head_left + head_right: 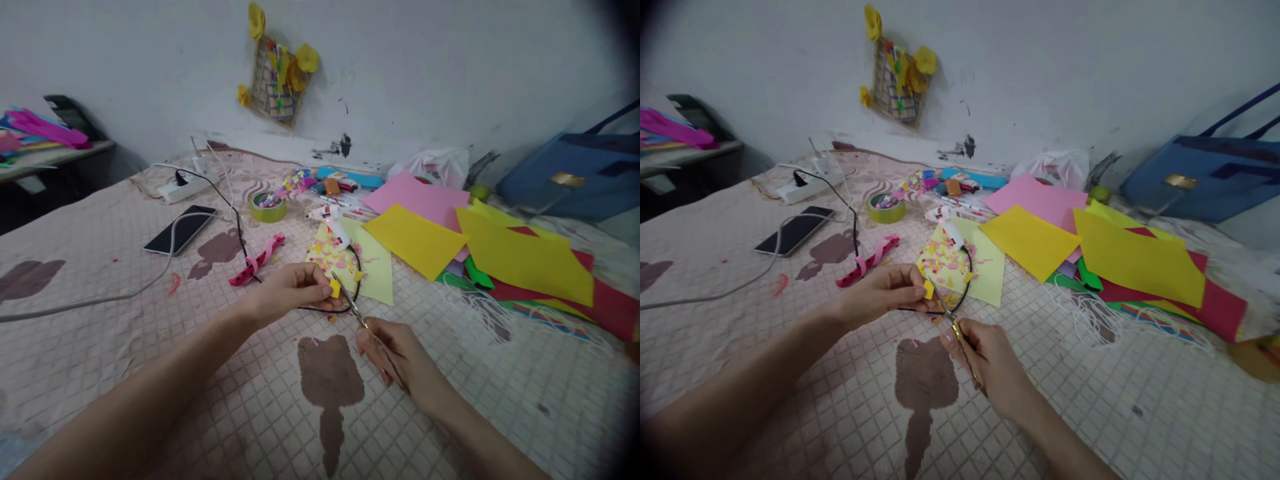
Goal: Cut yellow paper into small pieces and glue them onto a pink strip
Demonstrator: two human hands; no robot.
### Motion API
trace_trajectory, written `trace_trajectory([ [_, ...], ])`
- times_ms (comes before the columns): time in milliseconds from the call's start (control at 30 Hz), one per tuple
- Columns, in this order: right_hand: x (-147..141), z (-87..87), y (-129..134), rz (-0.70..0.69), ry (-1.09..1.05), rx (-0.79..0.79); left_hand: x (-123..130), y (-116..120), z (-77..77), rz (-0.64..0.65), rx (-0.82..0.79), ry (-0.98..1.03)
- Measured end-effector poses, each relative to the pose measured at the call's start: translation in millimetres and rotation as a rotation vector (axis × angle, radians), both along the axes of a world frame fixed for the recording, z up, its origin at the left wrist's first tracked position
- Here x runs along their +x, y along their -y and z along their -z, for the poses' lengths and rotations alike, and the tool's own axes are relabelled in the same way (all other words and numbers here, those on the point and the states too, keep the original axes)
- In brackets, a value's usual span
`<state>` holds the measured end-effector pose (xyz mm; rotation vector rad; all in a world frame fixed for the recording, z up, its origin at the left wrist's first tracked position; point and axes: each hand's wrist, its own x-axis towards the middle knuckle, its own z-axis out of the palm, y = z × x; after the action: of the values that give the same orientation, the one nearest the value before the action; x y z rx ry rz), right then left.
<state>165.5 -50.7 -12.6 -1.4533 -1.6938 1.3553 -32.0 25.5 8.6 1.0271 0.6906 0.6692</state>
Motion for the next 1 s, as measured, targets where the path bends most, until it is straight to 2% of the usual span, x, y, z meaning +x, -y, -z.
trace_trajectory([
  [333,0.6,6.2,-1.3,0.014,-0.058,-0.045,-7.7,-6.1,1.9,0.080,0.043,0.006],
  [467,-2.1,-0.1,1.0,0.004,-0.117,-0.126,-5.3,-3.3,1.2,0.039,0.034,0.006],
  [667,-5.7,-1.4,4.7,-0.011,-0.134,-0.084,4.7,5.0,2.1,-0.067,0.016,0.060],
  [1000,-7.9,-2.2,3.4,0.032,-0.077,-0.042,8.5,8.4,5.3,-0.105,0.026,0.073],
])
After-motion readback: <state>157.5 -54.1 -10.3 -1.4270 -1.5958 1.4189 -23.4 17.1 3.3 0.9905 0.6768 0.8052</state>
